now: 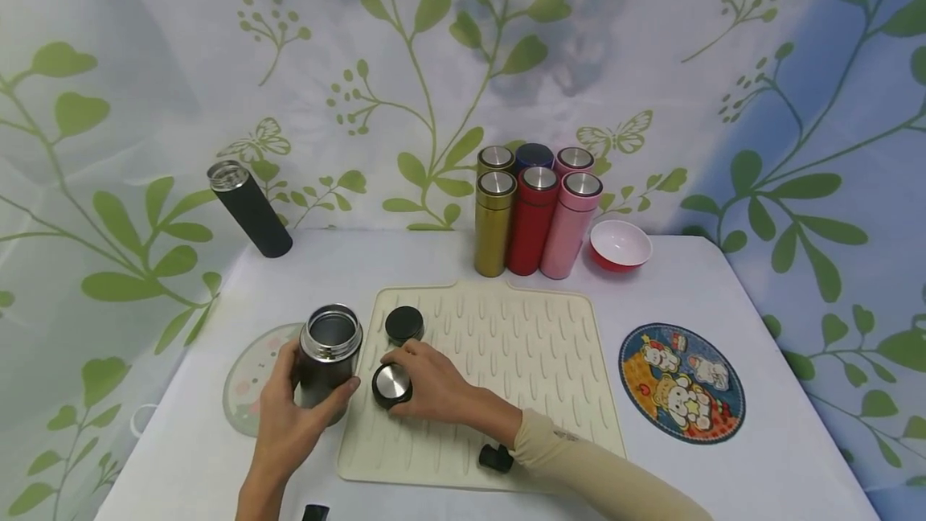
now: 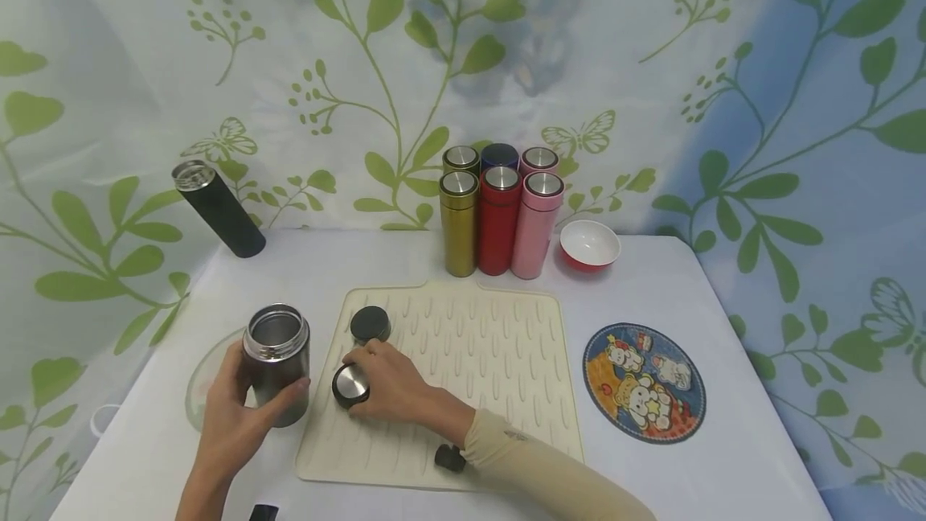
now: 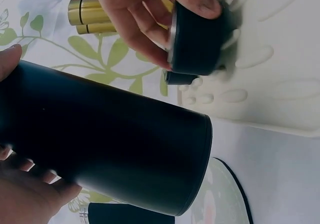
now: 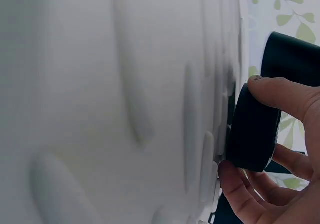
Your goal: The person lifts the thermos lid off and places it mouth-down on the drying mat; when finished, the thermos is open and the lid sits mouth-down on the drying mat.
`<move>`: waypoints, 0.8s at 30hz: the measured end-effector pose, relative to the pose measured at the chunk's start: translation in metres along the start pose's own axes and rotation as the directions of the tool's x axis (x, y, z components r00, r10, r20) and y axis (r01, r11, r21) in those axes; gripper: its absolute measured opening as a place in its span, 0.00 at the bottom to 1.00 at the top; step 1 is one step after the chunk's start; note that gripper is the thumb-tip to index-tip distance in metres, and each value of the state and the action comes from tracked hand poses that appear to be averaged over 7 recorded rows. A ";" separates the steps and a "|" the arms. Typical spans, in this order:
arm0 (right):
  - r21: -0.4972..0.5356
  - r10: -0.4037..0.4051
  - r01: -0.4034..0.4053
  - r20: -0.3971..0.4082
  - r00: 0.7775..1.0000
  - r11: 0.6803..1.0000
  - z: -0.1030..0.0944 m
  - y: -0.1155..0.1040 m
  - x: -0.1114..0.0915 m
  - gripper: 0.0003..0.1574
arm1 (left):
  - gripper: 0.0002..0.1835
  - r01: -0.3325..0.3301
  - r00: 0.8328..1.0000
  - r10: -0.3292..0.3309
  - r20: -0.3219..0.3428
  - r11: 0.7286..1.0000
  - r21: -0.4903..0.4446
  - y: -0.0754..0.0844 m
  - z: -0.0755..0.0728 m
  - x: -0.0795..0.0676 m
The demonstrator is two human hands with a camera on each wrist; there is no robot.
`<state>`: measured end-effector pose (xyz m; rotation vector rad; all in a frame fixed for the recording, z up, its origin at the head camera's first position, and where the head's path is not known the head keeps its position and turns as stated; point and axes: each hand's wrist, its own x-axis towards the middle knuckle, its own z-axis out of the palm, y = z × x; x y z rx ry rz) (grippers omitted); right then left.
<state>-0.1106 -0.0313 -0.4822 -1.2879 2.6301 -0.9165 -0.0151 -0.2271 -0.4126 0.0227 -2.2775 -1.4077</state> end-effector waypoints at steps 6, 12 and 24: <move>-0.056 0.003 -0.001 0.024 1.000 0.998 0.004 -0.003 0.005 0.43 | 0.46 0.000 1.000 0.000 0.004 1.000 -0.024 0.002 -0.001 0.003; -0.076 0.014 -0.011 0.039 0.999 0.997 0.001 -0.004 0.002 0.48 | 0.46 -0.013 1.000 0.013 -0.013 1.000 -0.019 0.001 -0.001 0.005; 0.048 0.157 -0.156 -0.013 0.988 0.987 -0.041 0.011 -0.050 0.53 | 0.45 -0.105 0.977 0.140 -0.159 0.972 0.210 -0.014 -0.021 0.030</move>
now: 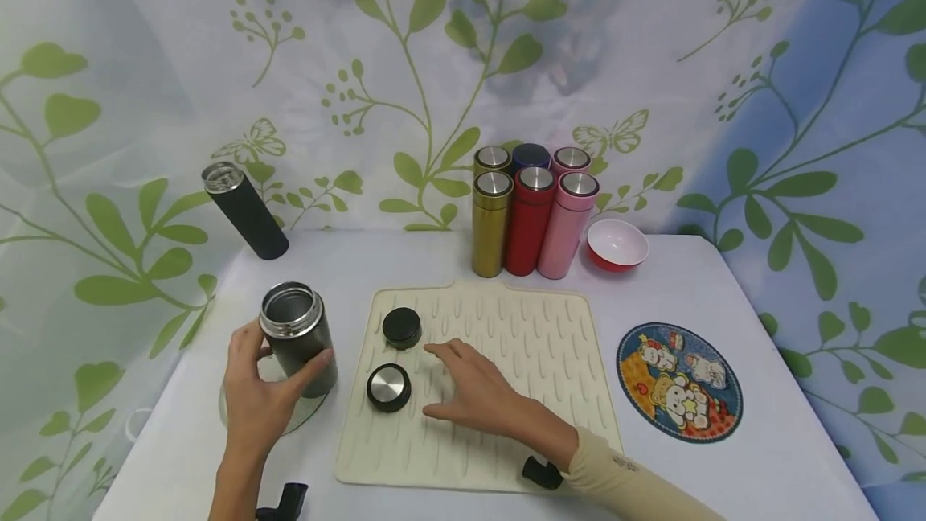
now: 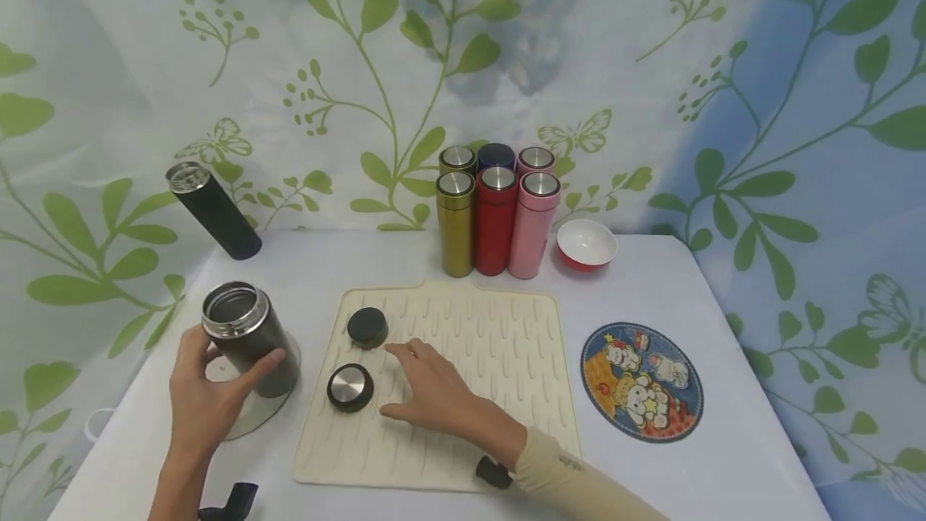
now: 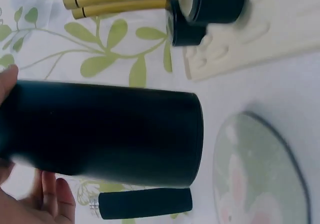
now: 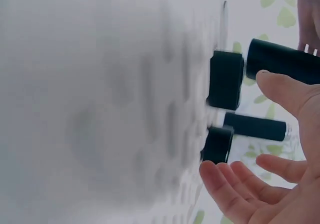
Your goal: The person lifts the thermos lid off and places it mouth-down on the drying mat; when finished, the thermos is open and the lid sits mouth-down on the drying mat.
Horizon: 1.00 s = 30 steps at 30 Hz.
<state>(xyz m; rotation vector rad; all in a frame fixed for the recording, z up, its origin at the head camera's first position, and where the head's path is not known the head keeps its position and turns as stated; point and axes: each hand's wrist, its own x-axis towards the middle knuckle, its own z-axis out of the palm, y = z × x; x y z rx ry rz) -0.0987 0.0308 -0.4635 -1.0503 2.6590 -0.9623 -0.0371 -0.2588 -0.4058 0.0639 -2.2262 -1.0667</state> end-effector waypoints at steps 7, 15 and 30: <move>-0.090 0.040 -0.043 -0.029 0.999 0.995 -0.021 0.023 -0.046 0.43 | 0.38 0.131 0.990 -0.127 -0.066 0.989 0.066 -0.022 -0.014 0.031; -0.164 0.140 -0.160 -0.123 0.982 0.973 -0.058 0.045 -0.091 0.34 | 0.37 0.331 0.941 -0.328 -0.079 0.943 0.021 -0.055 -0.026 0.065; -0.266 0.271 -0.312 -0.180 0.945 0.912 -0.071 0.058 -0.147 0.28 | 0.32 0.398 0.910 -0.388 -0.149 0.916 0.046 -0.106 -0.033 0.137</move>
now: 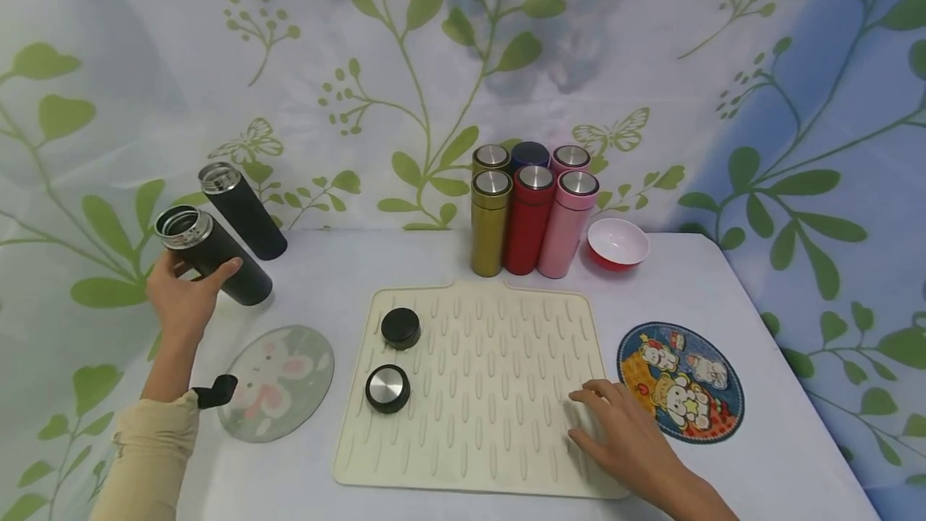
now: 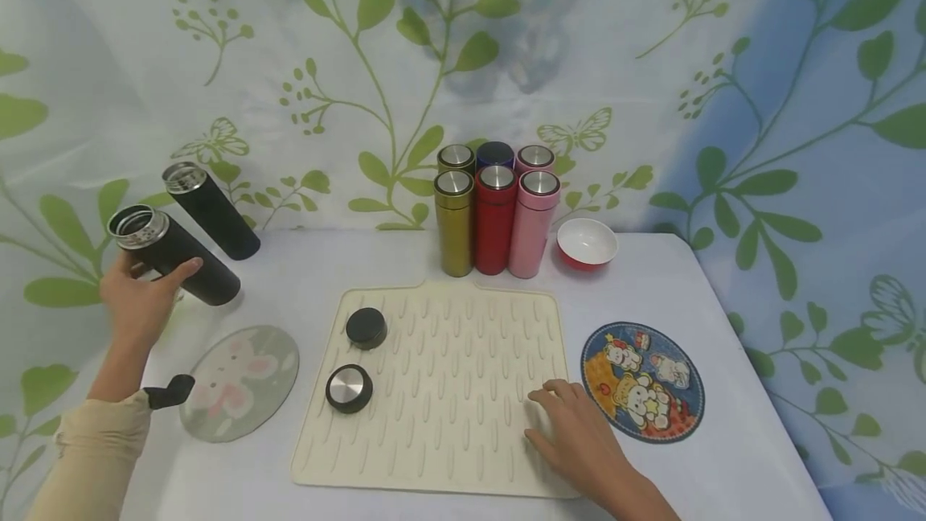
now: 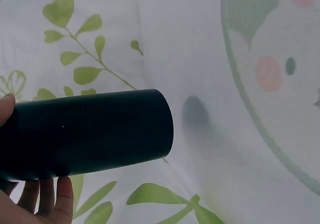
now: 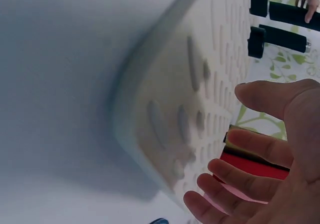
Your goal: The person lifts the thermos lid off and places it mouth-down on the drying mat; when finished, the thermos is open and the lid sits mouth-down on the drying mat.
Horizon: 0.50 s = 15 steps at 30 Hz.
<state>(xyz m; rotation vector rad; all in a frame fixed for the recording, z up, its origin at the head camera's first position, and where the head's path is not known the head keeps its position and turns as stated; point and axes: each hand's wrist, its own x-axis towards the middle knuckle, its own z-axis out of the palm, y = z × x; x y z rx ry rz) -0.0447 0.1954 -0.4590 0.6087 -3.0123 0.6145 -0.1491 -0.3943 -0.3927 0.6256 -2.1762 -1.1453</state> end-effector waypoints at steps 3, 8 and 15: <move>-0.010 0.032 -0.032 0.042 0.999 0.999 0.001 0.001 -0.010 0.27 | 0.33 0.086 0.996 -0.086 0.007 0.996 0.009 -0.004 0.002 0.016; -0.060 0.060 -0.053 0.117 0.991 0.997 0.004 0.001 -0.022 0.25 | 0.36 0.142 0.989 -0.143 0.032 0.989 0.048 -0.011 0.006 0.038; -0.095 0.069 -0.057 0.118 0.991 0.994 0.010 0.000 -0.032 0.26 | 0.40 0.204 0.973 -0.211 0.098 0.976 0.078 -0.019 0.020 0.059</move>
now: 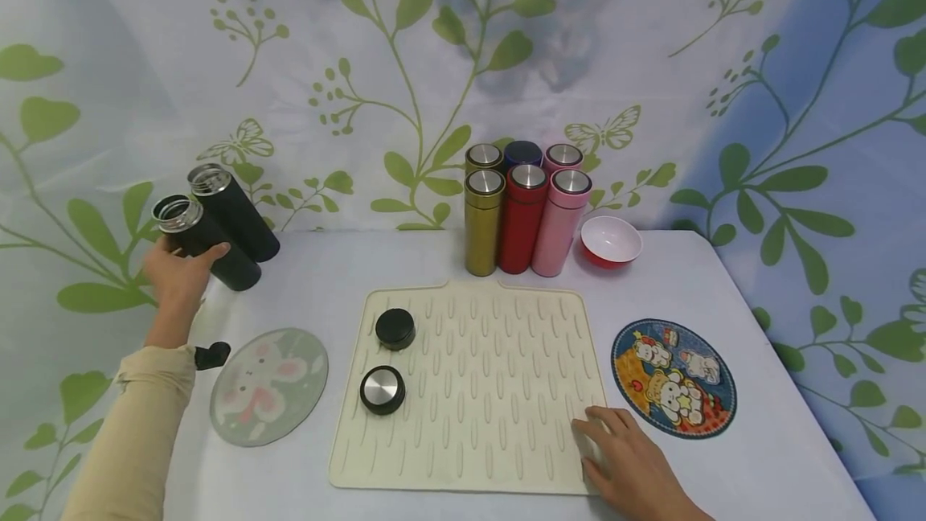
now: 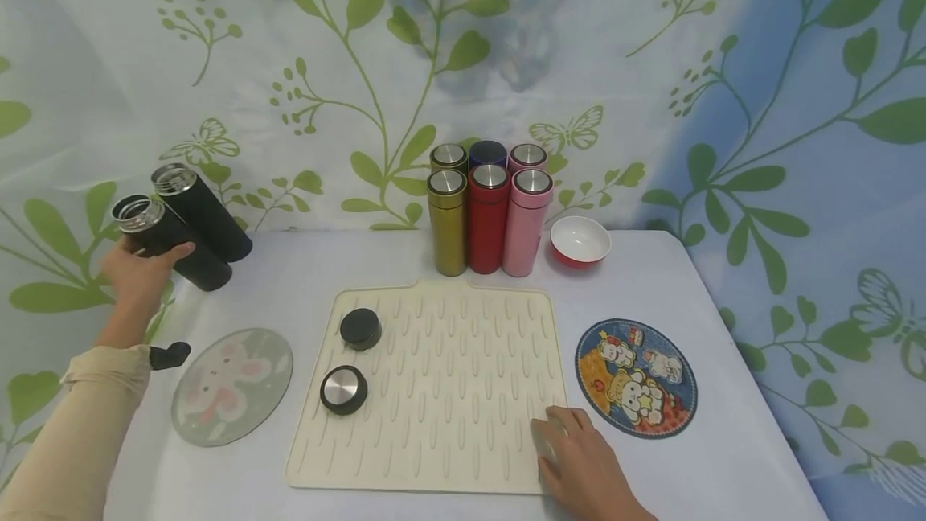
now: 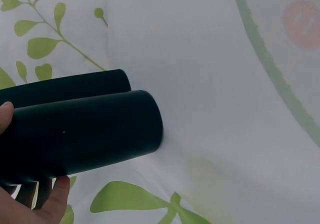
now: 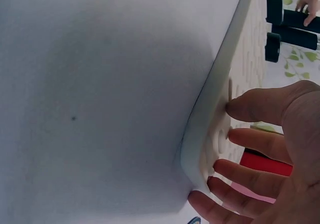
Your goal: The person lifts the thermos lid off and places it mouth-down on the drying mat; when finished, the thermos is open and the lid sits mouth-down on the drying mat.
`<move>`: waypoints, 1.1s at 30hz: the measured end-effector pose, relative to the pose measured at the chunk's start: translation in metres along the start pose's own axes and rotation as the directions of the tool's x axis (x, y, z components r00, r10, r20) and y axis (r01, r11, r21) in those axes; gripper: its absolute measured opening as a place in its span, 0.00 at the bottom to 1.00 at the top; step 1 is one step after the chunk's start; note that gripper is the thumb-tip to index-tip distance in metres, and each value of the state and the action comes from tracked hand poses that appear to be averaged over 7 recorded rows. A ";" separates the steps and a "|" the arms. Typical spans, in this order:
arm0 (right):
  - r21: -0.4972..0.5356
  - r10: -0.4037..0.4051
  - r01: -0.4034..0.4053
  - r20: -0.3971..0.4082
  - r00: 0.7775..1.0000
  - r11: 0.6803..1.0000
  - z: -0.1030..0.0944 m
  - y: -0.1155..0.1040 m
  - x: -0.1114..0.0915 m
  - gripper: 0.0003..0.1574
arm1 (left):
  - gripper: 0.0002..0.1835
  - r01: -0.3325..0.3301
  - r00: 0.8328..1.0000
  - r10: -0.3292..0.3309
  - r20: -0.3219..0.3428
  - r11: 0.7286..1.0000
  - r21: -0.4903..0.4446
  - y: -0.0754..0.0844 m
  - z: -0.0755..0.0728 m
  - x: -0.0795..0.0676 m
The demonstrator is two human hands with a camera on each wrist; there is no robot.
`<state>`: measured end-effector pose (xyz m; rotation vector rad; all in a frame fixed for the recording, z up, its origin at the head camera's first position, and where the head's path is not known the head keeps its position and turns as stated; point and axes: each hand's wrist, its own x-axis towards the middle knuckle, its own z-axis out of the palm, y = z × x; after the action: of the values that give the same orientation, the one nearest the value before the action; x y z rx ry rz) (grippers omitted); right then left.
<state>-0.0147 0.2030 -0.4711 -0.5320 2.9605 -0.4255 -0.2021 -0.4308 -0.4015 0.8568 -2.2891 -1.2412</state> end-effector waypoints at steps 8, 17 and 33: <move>0.011 0.016 -0.016 -0.019 1.000 1.000 0.002 -0.001 0.002 0.26 | 0.45 0.050 0.997 -0.049 0.062 0.999 -0.017 0.004 0.002 0.018; 0.022 0.021 -0.021 -0.020 1.000 1.000 0.000 0.000 0.004 0.25 | 0.44 0.074 0.994 -0.069 0.089 0.996 -0.050 0.003 -0.001 0.016; 0.022 -0.010 0.012 -0.065 0.998 1.000 0.001 0.004 0.000 0.27 | 0.53 0.053 0.999 -0.053 0.010 0.998 -0.023 -0.002 0.007 -0.004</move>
<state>-0.0160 0.2061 -0.4727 -0.5423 3.0119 -0.4850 -0.2032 -0.4247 -0.4072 0.9112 -2.2683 -1.2948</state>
